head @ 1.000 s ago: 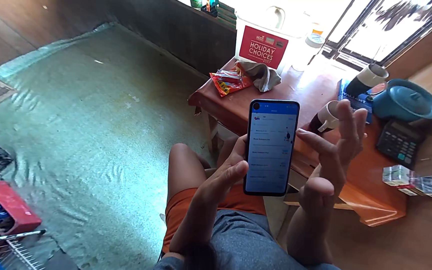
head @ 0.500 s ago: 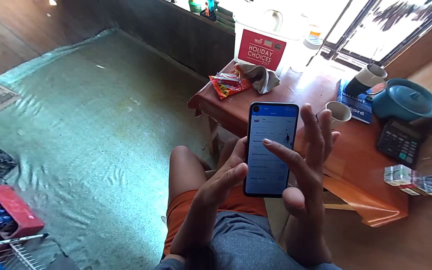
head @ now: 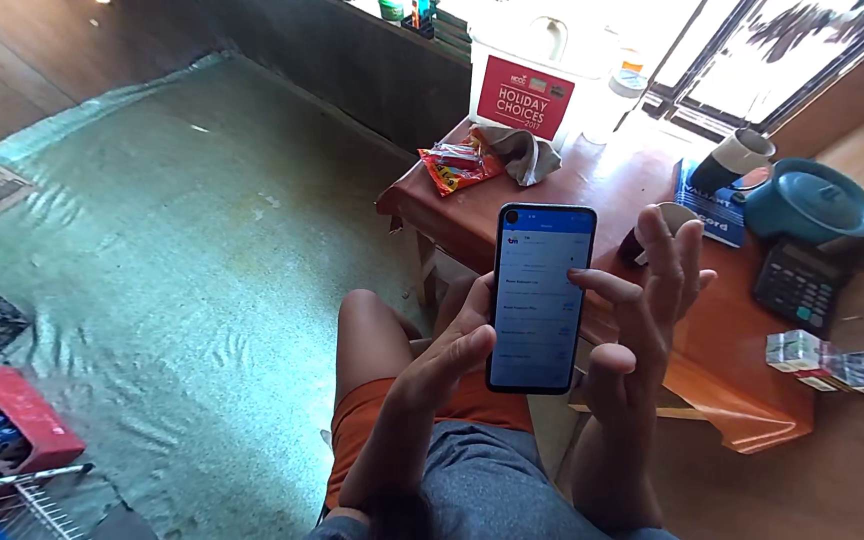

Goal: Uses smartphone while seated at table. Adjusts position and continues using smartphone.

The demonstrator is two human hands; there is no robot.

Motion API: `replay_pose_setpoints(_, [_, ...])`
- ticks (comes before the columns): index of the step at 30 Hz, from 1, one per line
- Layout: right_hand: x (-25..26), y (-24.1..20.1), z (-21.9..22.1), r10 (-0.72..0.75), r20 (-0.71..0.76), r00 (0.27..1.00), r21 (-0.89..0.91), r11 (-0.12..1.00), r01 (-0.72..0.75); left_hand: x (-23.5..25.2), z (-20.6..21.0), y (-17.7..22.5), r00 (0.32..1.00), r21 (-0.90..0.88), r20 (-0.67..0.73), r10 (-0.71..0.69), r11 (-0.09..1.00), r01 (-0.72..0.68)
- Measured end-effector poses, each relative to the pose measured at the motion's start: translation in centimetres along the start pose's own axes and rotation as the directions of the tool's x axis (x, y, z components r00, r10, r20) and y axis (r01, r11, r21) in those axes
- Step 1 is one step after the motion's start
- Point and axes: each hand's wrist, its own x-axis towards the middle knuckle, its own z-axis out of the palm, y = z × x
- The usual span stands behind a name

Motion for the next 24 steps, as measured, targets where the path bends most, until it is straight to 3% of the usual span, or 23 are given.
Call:
replay_pose_setpoints(10, [0.2, -0.3, 0.0, -0.009, -0.041, 0.999, 0.079, 0.997, 0.012, 0.1, 0.0, -0.1, 1.0, -0.012, 0.014, 0.006, 1.0, -0.006])
replay_pose_setpoints(24, [0.8, -0.7, 0.9, -0.064, 0.02, 0.998, 0.148, 0.987, 0.061, 0.1, 0.3, 0.1, 0.999, -0.006, -0.007, -0.04, 0.999, 0.04])
